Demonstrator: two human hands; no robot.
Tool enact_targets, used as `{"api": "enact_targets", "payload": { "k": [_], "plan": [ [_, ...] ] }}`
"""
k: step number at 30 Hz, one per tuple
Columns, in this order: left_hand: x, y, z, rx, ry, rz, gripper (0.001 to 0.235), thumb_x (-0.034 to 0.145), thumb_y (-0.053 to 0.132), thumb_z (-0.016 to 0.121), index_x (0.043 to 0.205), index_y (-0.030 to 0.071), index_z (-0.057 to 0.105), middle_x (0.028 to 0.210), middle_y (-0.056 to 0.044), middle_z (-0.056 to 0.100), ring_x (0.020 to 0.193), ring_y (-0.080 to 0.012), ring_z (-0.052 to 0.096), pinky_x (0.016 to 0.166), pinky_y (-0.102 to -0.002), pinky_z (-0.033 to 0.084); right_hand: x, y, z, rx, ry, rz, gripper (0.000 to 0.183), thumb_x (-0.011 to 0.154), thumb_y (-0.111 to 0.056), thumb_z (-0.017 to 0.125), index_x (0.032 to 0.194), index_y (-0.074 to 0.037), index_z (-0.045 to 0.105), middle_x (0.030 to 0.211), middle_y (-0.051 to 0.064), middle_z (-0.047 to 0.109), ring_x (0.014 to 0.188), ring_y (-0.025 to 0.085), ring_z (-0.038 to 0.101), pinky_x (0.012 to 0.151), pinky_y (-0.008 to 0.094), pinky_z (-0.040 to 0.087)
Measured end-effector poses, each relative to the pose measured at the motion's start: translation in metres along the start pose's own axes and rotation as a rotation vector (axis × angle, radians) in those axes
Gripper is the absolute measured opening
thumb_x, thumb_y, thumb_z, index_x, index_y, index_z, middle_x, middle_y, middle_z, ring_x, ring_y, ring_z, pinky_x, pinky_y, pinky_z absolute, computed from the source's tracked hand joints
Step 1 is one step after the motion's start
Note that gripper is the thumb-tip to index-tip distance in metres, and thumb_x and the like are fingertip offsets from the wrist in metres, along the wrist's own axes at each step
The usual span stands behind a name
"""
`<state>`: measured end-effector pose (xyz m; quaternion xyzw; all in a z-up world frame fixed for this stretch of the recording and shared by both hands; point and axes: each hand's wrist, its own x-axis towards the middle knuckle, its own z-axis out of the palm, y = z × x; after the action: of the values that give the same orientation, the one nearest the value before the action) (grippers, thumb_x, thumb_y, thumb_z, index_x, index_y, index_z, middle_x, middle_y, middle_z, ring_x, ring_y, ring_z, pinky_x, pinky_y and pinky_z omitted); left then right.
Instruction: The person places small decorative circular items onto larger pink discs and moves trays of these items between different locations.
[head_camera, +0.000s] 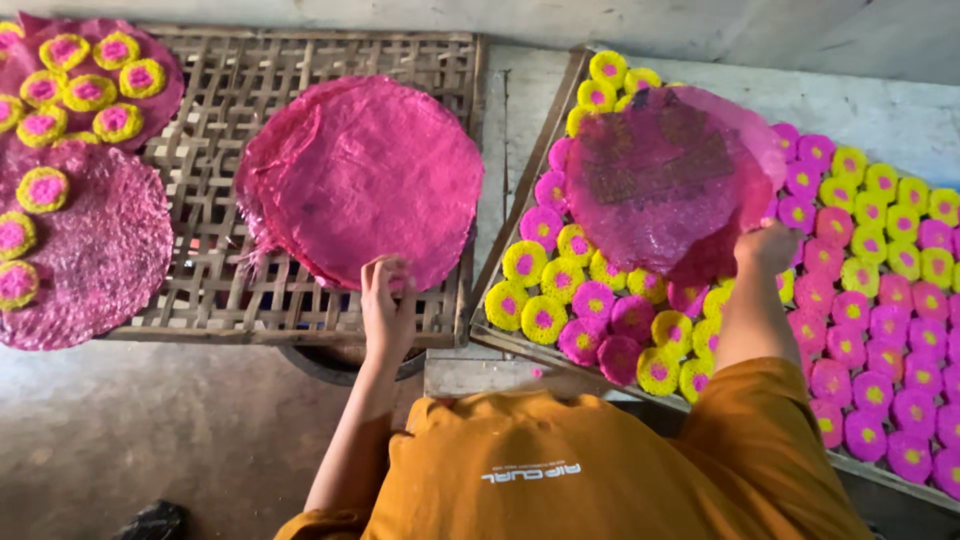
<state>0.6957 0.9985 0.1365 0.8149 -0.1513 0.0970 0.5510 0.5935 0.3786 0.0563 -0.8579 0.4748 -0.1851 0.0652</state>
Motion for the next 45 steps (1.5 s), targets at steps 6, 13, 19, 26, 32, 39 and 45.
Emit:
{"api": "enact_targets", "payload": {
  "k": [6, 13, 19, 26, 32, 39, 45],
  "plan": [
    [0.010, -0.001, -0.005, -0.176, -0.124, -0.087, 0.028, 0.095, -0.001, 0.061, 0.122, 0.001, 0.058, 0.124, -0.013, 0.056, 0.109, -0.0226, 0.065, 0.090, -0.033, 0.058, -0.016, -0.064, -0.026, 0.456, 0.194, -0.046, 0.022, 0.095, -0.017, 0.072, 0.105, 0.001, 0.063, 0.103, 0.020, 0.063, 0.087, 0.033, 0.064, 0.075, 0.046, 0.052],
    [0.083, 0.031, -0.002, -0.614, -0.435, -0.248, 0.065, 0.098, 0.013, 0.068, 0.154, 0.006, 0.036, 0.150, -0.010, 0.049, 0.137, -0.0267, 0.052, 0.111, -0.043, 0.046, -0.143, -0.322, -0.060, 1.381, -0.205, -0.767, 0.007, 0.106, -0.008, 0.060, 0.110, -0.005, 0.055, 0.099, 0.004, 0.056, 0.091, 0.013, 0.063, 0.083, 0.029, 0.055],
    [0.133, -0.030, -0.024, -0.684, 0.079, -0.277, 0.074, 0.086, -0.012, 0.062, 0.155, 0.004, 0.040, 0.139, -0.019, 0.061, 0.120, -0.0309, 0.064, 0.103, -0.041, 0.054, -0.321, -0.387, -0.108, 0.931, -0.694, -1.214, 0.045, 0.098, -0.028, 0.069, 0.129, 0.000, 0.052, 0.128, 0.021, 0.056, 0.119, 0.039, 0.060, 0.101, 0.046, 0.049],
    [0.146, -0.176, -0.058, -0.297, 0.240, -0.306, 0.082, 0.079, -0.017, 0.059, 0.155, 0.004, 0.037, 0.149, -0.019, 0.053, 0.133, -0.0298, 0.058, 0.114, -0.039, 0.047, -0.376, -0.264, -0.111, 0.923, -0.730, -0.914, 0.022, 0.096, -0.016, 0.070, 0.115, -0.006, 0.066, 0.137, 0.016, 0.058, 0.117, 0.034, 0.064, 0.092, 0.040, 0.055],
    [0.144, -0.177, -0.074, 0.383, 0.418, -0.328, 0.100, 0.086, 0.017, 0.090, 0.160, 0.001, 0.025, 0.144, -0.032, 0.037, 0.130, -0.0509, 0.045, 0.108, -0.059, 0.041, -0.400, -0.104, -0.065, 1.156, -0.676, 0.010, 0.017, 0.099, -0.015, 0.064, 0.111, -0.004, 0.066, 0.099, 0.007, 0.070, 0.092, 0.018, 0.070, 0.081, 0.032, 0.057],
    [0.037, -0.053, 0.021, 0.427, 0.023, 0.240, 0.076, 0.092, 0.004, 0.074, 0.154, 0.000, 0.030, 0.157, -0.035, 0.012, 0.143, -0.0517, 0.028, 0.115, -0.061, 0.034, -0.374, 0.086, -0.026, 1.777, 0.085, 0.857, 0.012, 0.107, -0.018, 0.056, 0.097, -0.013, 0.053, 0.084, -0.001, 0.054, 0.068, 0.014, 0.053, 0.061, 0.031, 0.047],
    [-0.083, 0.095, 0.141, -0.084, -0.793, 0.403, 0.036, 0.082, 0.000, 0.068, 0.118, 0.006, 0.065, 0.128, -0.020, 0.058, 0.123, -0.0400, 0.054, 0.102, -0.047, 0.047, -0.289, 0.210, -0.046, 1.952, 0.182, 1.103, 0.010, 0.094, -0.020, 0.050, 0.088, -0.013, 0.054, 0.082, 0.004, 0.058, 0.070, 0.021, 0.057, 0.070, 0.044, 0.056]
  ]
}}
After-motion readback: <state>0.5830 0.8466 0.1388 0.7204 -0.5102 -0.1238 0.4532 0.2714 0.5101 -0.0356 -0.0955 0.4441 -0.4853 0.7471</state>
